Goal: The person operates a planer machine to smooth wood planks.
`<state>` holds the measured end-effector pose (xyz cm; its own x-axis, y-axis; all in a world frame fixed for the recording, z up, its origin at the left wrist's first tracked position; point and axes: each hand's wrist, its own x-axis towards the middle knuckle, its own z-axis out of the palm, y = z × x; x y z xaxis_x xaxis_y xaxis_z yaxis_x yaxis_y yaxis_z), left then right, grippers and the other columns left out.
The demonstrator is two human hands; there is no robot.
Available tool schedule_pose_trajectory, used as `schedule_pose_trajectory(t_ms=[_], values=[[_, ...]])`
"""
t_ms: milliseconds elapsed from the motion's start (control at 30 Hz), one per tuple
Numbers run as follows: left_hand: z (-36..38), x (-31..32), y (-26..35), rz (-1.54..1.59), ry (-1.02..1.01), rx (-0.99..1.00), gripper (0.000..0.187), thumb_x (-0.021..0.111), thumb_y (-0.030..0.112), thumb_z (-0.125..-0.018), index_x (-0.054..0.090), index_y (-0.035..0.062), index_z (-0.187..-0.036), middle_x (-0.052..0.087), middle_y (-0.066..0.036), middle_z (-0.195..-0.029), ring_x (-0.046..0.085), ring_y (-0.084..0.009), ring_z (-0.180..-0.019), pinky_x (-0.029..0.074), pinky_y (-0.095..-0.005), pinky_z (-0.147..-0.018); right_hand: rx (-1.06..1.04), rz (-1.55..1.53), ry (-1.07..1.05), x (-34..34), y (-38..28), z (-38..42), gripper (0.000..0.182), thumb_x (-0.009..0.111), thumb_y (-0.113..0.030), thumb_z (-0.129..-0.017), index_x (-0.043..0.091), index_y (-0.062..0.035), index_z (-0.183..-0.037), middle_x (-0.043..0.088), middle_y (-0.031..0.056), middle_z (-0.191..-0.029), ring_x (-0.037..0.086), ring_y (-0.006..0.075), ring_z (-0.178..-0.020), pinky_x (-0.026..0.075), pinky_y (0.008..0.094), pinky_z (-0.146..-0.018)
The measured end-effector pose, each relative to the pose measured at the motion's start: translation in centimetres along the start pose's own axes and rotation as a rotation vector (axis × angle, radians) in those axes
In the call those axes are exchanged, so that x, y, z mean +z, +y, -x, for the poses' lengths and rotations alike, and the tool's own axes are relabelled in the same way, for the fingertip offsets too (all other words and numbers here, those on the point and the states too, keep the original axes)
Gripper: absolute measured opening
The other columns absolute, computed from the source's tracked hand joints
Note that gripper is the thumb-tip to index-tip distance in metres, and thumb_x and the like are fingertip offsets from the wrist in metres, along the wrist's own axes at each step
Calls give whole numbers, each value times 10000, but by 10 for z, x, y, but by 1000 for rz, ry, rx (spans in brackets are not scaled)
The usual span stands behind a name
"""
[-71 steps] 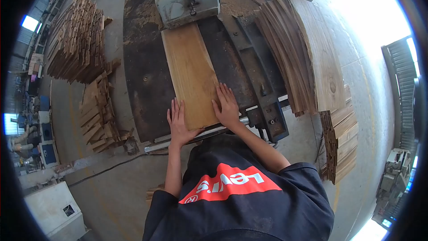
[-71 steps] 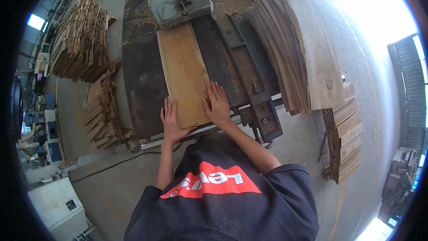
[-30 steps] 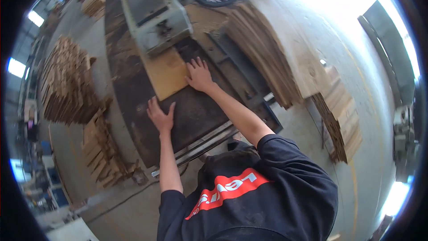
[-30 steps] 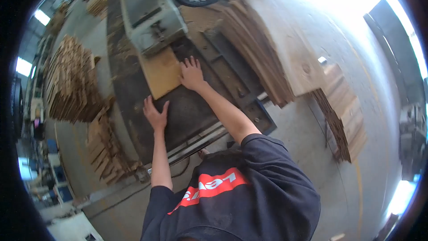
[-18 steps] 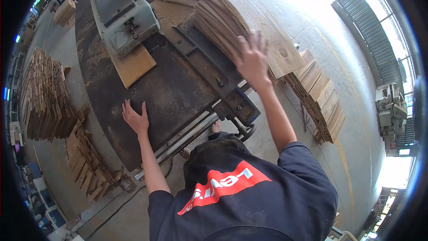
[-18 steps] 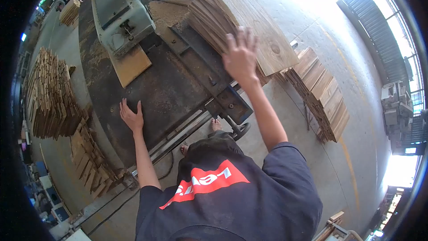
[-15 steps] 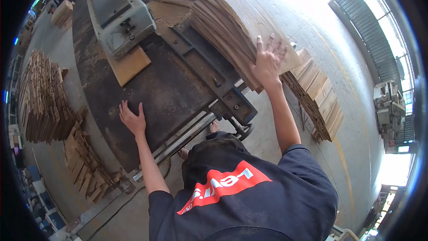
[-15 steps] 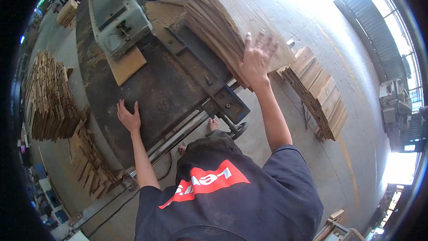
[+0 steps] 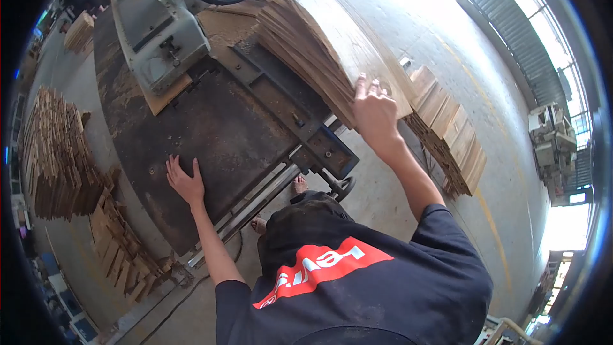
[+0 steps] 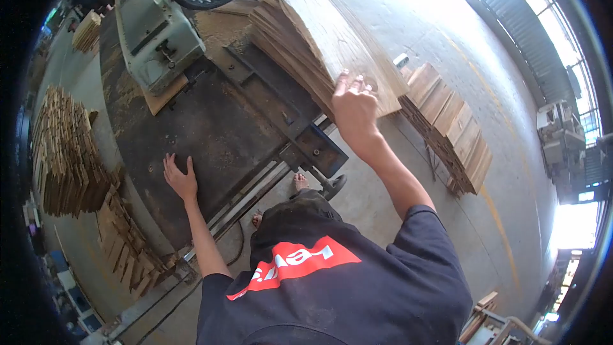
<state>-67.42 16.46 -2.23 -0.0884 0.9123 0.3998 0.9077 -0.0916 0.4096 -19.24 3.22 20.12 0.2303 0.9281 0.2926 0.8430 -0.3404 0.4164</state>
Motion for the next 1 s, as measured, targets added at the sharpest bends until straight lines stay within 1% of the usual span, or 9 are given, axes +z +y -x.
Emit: schedule_pose_trajectory(t_ms=[100,267,367,400,500,567,800,900,1000], values=[[10,-5,11,58,-1,-27,662,729,466,-1030,582,55,-1528,560,-153,-1638,414,-347,-1596,286,-537,-1314,77,-336,-318,-106,33,-15,403,618,-155,-1063,674,24,-1420,784,293,-1178,821,349,-1005,662,457,-808],[46,-18,54,474,-52,-81,615,771,319,-1031,570,28,-1534,642,-177,-1544,518,-335,-1521,362,-492,-1266,111,-954,-224,-127,114,-2,358,678,-259,-1090,763,78,-1175,760,101,-835,720,186,-773,581,344,-752],[76,-60,116,1023,-188,-260,601,754,280,-1054,548,19,-1554,669,-182,-1507,590,-314,-1449,402,-458,-1226,316,-1406,-199,-119,88,21,379,704,-299,-1093,785,70,-1124,707,-9,-837,622,94,-817,536,299,-787],[84,-70,131,1235,-202,-316,603,737,289,-1067,535,19,-1568,672,-180,-1503,610,-304,-1424,408,-451,-1215,344,-1457,-391,-101,84,28,385,684,-292,-1113,772,77,-1182,739,-29,-993,628,70,-915,533,274,-839],[100,-107,158,1610,-399,-410,840,786,381,-1023,380,16,-1662,569,-208,-1604,556,-344,-1479,397,-470,-1230,187,-1719,-423,-54,18,56,396,677,-289,-1121,763,85,-1218,745,-19,-1062,641,66,-972,526,256,-857],[109,-123,166,1738,-440,-407,1054,854,439,-958,265,12,-1720,457,-215,-1703,504,-357,-1525,391,-470,-1237,284,-1988,-586,-30,-36,76,406,673,-285,-1126,745,91,-1263,751,-7,-1103,653,68,-995,529,256,-868],[145,-163,155,724,-498,64,1742,1087,532,-511,-16,40,-1766,-98,-337,-1804,55,-472,-1692,207,-532,-1352,293,-2108,-1002,29,-153,127,434,659,-309,-1134,716,63,-1351,761,15,-1159,673,69,-1019,535,256,-891],[157,-146,148,628,-465,23,1784,1093,510,-500,-87,59,-1760,-173,-359,-1779,-18,-507,-1684,246,-546,-1344,272,-2133,-1076,37,-169,120,451,670,-325,-1127,709,57,-1363,766,26,-1159,688,83,-1020,537,256,-899],[164,-130,152,545,-333,5,1640,1092,381,-545,53,70,-1775,-60,-346,-1800,141,-512,-1671,340,-543,-1307,257,-2140,-1143,49,-174,113,493,670,-367,-1124,702,57,-1373,767,30,-1154,699,99,-1018,544,270,-906]])
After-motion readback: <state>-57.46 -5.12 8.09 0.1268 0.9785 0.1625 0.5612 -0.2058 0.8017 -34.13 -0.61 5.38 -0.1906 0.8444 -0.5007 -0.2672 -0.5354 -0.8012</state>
